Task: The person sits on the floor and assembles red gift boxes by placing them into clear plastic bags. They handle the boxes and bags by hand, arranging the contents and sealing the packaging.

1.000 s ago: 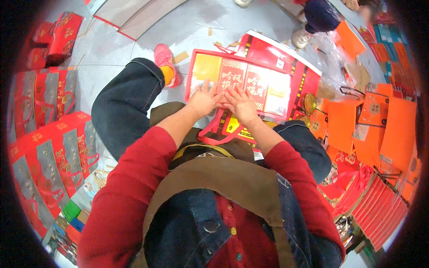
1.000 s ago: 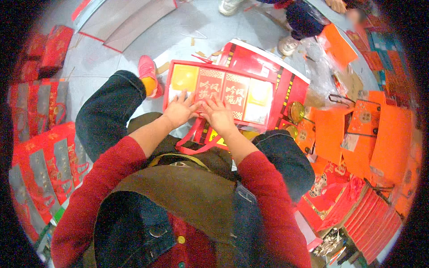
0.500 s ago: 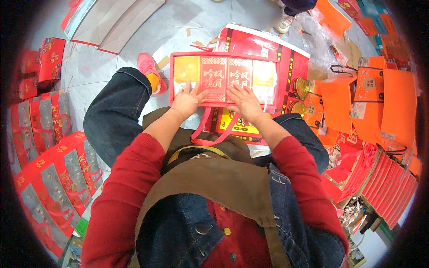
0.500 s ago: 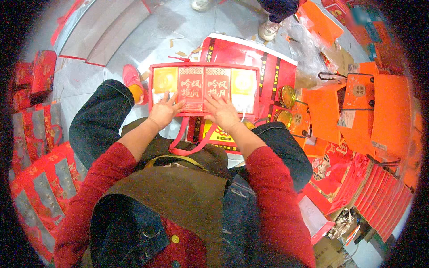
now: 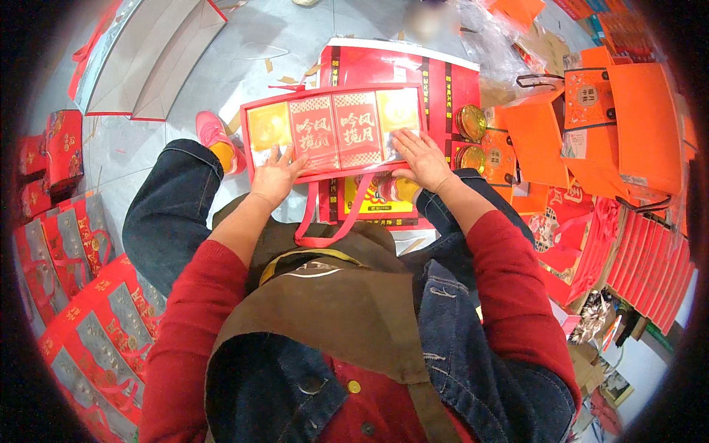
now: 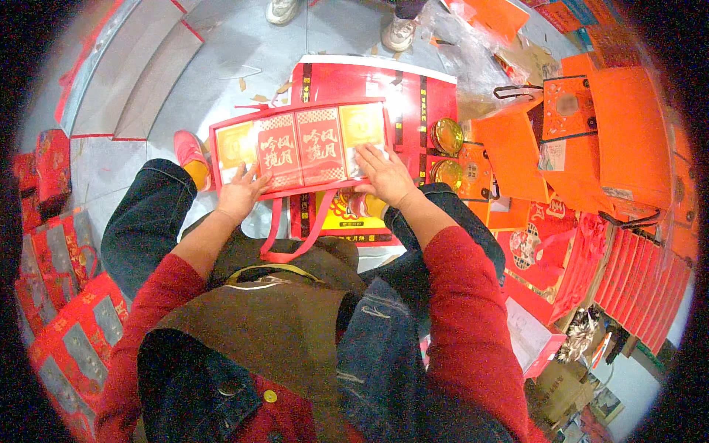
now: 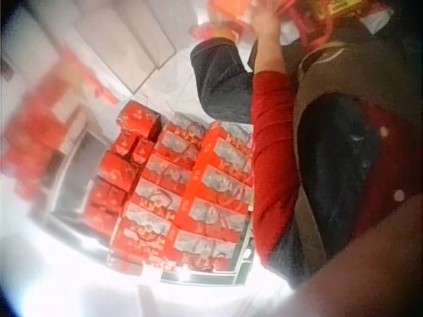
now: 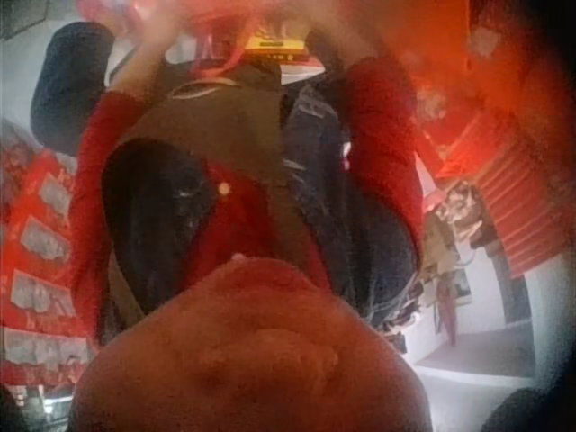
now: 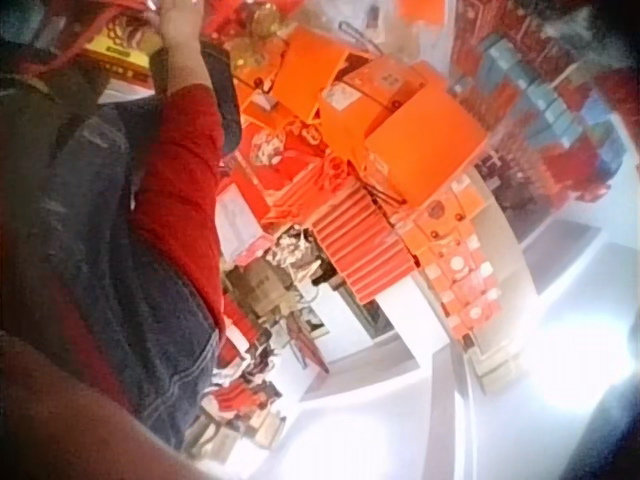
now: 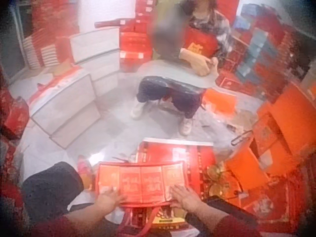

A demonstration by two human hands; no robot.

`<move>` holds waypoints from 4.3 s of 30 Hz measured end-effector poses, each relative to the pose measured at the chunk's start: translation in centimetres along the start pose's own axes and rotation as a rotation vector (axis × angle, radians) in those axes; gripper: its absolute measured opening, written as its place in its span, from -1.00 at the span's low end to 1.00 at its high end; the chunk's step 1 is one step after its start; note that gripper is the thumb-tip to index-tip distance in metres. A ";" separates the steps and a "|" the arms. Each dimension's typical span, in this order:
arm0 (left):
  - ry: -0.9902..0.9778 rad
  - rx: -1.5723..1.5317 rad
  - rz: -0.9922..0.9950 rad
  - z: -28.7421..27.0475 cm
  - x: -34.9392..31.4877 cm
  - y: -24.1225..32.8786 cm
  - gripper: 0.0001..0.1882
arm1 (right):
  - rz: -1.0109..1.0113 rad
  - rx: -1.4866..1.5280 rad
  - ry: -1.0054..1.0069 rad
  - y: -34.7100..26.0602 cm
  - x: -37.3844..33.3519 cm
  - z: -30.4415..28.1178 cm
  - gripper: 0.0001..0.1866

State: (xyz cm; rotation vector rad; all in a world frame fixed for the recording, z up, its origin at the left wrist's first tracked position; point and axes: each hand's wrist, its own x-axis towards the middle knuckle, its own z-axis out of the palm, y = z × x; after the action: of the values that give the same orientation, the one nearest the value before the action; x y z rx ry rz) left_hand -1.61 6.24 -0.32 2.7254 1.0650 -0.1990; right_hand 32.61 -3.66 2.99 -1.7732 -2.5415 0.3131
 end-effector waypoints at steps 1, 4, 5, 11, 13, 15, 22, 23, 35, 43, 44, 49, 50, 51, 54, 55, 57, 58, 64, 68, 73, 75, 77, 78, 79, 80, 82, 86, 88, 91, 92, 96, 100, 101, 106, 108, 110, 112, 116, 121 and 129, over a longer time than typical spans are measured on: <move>-0.026 -0.026 -0.002 -0.1 0.0 -0.1 -0.60 | -0.008 -0.023 -0.016 0.0 0.1 -0.4 -0.31; -0.070 -0.070 0.000 -0.5 0.2 0.0 -0.61 | -0.039 -0.088 -0.062 0.4 -0.2 -0.5 -0.29; -0.061 -0.061 0.003 -0.6 0.3 -0.1 -0.61 | -0.058 -0.107 -0.075 0.9 -0.1 -0.1 -0.27; -0.065 -0.069 -0.016 -0.7 0.1 -0.1 -0.61 | -0.096 -0.173 -0.139 -0.1 0.6 -1.2 -0.16; -0.082 -0.078 -0.018 -0.9 0.4 0.0 -0.61 | -0.079 -0.167 -0.150 -0.3 0.6 -1.3 -0.13; -0.106 -0.063 -0.008 -1.1 0.4 -0.1 -0.61 | -0.069 -0.131 -0.146 -0.1 0.7 -0.3 -0.10; -0.093 -0.053 0.000 -0.9 0.3 -0.3 -0.60 | -0.130 -0.089 -0.163 0.6 0.8 -1.8 -0.10; -0.075 -0.051 0.012 -0.6 0.4 -0.4 -0.61 | -0.130 -0.114 -0.166 0.5 0.8 -1.7 -0.10; -0.058 -0.017 0.015 -0.3 0.3 -0.2 -0.61 | -0.189 -0.070 -0.107 2.8 0.0 -0.4 -0.45; -0.036 0.044 0.087 0.0 0.3 -0.3 -0.58 | -0.149 -0.129 -0.146 3.7 -1.0 0.4 -0.50; -0.060 0.034 0.081 0.0 0.3 -0.4 -0.58 | -0.151 -0.130 -0.141 3.7 -1.0 0.5 -0.50; -0.033 0.195 0.116 0.6 0.2 -0.2 -0.57 | -0.135 -0.238 -0.097 3.3 -1.1 0.9 -0.51; -0.048 0.192 0.119 0.8 0.1 -0.2 -0.56 | -0.130 -0.238 -0.075 3.0 -1.1 1.0 -0.52; -0.061 0.192 0.121 0.5 0.1 -0.1 -0.56 | -0.125 -0.239 -0.049 2.6 -0.9 0.8 -0.52; -0.116 0.154 0.109 -0.7 0.5 0.4 -0.53 | -0.071 -0.242 -0.062 1.7 -0.1 1.0 -0.52; -0.136 0.136 0.102 -1.0 0.6 0.4 -0.52 | -0.047 -0.244 -0.081 1.5 0.2 1.1 -0.51; -0.094 0.135 0.130 0.1 0.5 -0.1 -0.50 | -0.050 -0.262 -0.038 1.5 0.2 1.5 -0.52; -0.059 0.121 0.134 0.7 0.4 -0.4 -0.51 | -0.052 -0.270 -0.018 1.6 0.2 1.8 -0.53; -0.066 0.166 0.146 1.0 0.2 -0.4 -0.52 | -0.039 -0.256 0.034 1.6 0.2 1.8 -0.57; -0.010 0.195 0.136 1.1 -0.6 0.0 -0.50 | -0.061 -0.253 0.039 1.4 0.0 0.9 -0.57; 0.043 0.164 0.146 1.1 -0.5 0.1 -0.45 | -0.034 -0.205 0.054 1.5 -1.1 1.6 -0.56; 0.027 0.168 0.144 1.1 -0.4 0.3 -0.44 | -0.075 -0.238 0.012 2.6 -2.0 0.8 -0.55; -0.023 0.205 0.137 1.0 -0.5 0.4 -0.44 | -0.087 -0.241 -0.037 3.9 -2.5 0.0 -0.53; -0.024 0.222 0.137 1.0 -0.6 0.3 -0.43 | -0.079 -0.218 -0.067 4.3 -2.6 0.0 -0.52; -0.027 0.191 0.139 1.1 -0.5 0.4 -0.43 | -0.073 -0.196 -0.097 4.5 -2.7 -0.1 -0.50; -0.030 0.159 0.139 1.3 -0.4 0.5 -0.43 | -0.069 -0.215 -0.139 4.7 -3.0 0.1 -0.49; -0.033 0.169 0.112 0.8 -1.1 0.3 -0.43 | -0.053 -0.288 -0.151 4.1 -2.9 0.3 -0.49; -0.025 -0.026 0.154 -1.6 -1.1 -0.2 -0.41 | 0.033 -0.259 -0.166 1.4 -2.1 -1.0 -0.51; -0.118 -0.161 0.158 -2.0 -1.6 -1.8 -0.24 | 0.015 -0.128 -0.137 -1.7 0.2 -1.9 -0.46; -0.139 -0.238 0.260 -2.1 -1.8 -5.3 -0.07 | -0.095 0.223 -0.001 -8.7 5.3 0.4 -0.43; -0.123 -0.247 0.324 -1.9 -2.0 -5.9 -0.04 | -0.064 0.199 -0.005 -10.8 6.8 0.6 -0.43; -0.190 -0.205 0.173 -3.8 -3.7 -6.9 0.00 | 0.038 0.060 -0.095 -14.3 10.6 0.9 -0.44; -0.220 -0.200 0.161 -3.3 -3.8 -7.3 -0.04 | 0.014 0.027 -0.161 -14.3 11.2 0.8 -0.45; -0.194 -0.210 0.161 -2.6 -3.9 -7.5 -0.05 | -0.008 0.038 -0.158 -14.1 11.3 0.9 -0.44; -0.125 -0.110 0.190 -2.4 -3.8 -6.8 -0.16 | -0.070 -0.012 -0.084 -13.9 11.1 1.6 -0.51; -0.095 -0.086 0.223 -2.1 -3.6 -7.0 -0.19 | -0.069 -0.009 -0.118 -14.0 11.2 1.3 -0.53; -0.073 -0.072 0.232 -1.9 -3.6 -6.8 -0.19 | -0.103 -0.041 -0.076 -13.8 11.1 2.1 -0.55; -0.069 -0.056 0.219 -2.7 -3.7 -6.5 -0.18 | -0.118 -0.053 -0.052 -13.7 11.3 2.2 -0.56; -0.184 0.000 0.216 -2.4 -2.7 -6.2 -0.20 | -0.128 -0.041 -0.067 -14.1 11.4 1.8 -0.58; -0.088 0.040 0.235 -2.8 -3.0 -6.0 -0.29 | -0.127 -0.077 -0.058 -13.8 11.4 2.2 -0.55; -0.382 -0.017 0.297 -4.0 -0.5 -6.9 -0.59 | -0.104 -0.080 -0.112 -14.2 11.4 1.5 -0.54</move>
State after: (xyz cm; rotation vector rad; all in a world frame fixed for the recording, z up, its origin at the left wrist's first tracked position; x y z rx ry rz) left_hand -6.46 11.83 2.67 2.6367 0.5505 -0.6250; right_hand 15.23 2.06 2.98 -1.6869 -2.7492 0.3207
